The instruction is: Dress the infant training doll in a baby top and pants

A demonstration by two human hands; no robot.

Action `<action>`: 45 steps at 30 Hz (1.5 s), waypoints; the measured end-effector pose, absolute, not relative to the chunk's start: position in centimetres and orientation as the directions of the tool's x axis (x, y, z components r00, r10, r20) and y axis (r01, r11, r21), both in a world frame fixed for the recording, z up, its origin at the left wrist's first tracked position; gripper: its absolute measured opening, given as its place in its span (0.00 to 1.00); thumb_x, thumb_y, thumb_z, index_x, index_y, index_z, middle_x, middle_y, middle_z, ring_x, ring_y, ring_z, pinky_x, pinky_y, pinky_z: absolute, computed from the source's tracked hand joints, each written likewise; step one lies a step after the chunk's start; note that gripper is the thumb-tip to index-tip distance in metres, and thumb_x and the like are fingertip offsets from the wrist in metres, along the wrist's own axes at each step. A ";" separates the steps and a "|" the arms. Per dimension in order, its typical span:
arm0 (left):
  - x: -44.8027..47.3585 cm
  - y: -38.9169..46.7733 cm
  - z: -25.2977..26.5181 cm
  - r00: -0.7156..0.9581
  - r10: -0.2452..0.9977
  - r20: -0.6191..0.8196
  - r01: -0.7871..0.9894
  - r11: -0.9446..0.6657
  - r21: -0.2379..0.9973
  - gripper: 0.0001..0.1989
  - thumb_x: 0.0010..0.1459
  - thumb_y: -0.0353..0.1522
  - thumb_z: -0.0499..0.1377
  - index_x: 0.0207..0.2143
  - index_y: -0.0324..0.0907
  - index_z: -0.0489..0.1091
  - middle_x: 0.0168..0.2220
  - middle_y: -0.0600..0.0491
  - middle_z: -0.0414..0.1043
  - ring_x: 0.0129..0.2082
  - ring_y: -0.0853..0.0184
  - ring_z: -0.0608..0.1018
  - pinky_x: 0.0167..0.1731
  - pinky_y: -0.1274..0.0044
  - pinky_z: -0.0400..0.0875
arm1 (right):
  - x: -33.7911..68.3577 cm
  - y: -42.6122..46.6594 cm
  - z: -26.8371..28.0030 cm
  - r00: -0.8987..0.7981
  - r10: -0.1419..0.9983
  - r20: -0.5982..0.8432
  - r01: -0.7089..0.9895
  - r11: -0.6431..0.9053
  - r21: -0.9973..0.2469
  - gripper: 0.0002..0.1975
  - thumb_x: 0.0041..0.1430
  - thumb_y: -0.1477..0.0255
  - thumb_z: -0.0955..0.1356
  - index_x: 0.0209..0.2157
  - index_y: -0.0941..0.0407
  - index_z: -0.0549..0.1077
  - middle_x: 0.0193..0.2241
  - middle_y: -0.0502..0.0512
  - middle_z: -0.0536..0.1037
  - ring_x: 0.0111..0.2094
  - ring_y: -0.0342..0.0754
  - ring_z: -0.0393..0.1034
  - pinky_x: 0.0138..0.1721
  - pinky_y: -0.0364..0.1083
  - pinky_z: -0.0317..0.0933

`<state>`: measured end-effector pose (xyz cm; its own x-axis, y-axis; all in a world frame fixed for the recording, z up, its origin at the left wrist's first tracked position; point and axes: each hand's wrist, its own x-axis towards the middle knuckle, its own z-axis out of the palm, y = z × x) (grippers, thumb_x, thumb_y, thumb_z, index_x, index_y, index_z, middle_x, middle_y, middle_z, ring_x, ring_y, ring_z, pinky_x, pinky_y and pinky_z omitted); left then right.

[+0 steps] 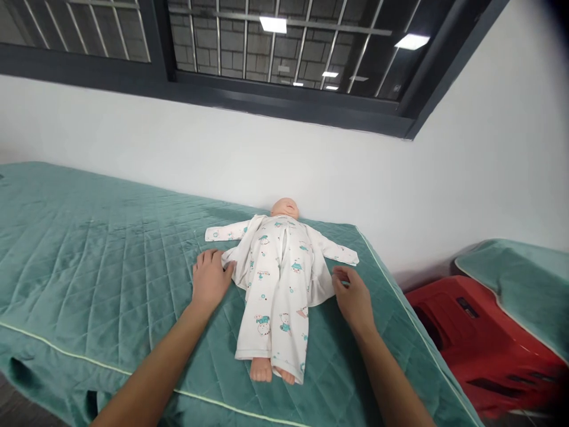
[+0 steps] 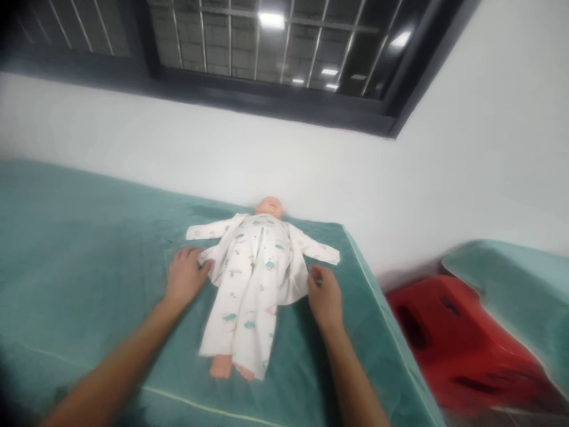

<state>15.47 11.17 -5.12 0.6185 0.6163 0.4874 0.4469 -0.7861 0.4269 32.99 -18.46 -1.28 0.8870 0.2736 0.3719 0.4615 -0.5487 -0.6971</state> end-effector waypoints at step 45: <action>14.2 10.3 -2.8 0.596 0.748 0.293 0.073 -0.413 0.908 0.15 0.62 0.46 0.51 0.37 0.43 0.64 0.27 0.58 0.66 0.27 0.66 0.69 0.31 0.75 0.63 | 25.4 -13.9 5.9 0.574 0.736 0.359 0.817 -0.544 -0.193 0.19 0.65 0.73 0.59 0.57 0.51 0.62 0.58 0.57 0.67 0.48 0.52 0.71 0.38 0.48 0.66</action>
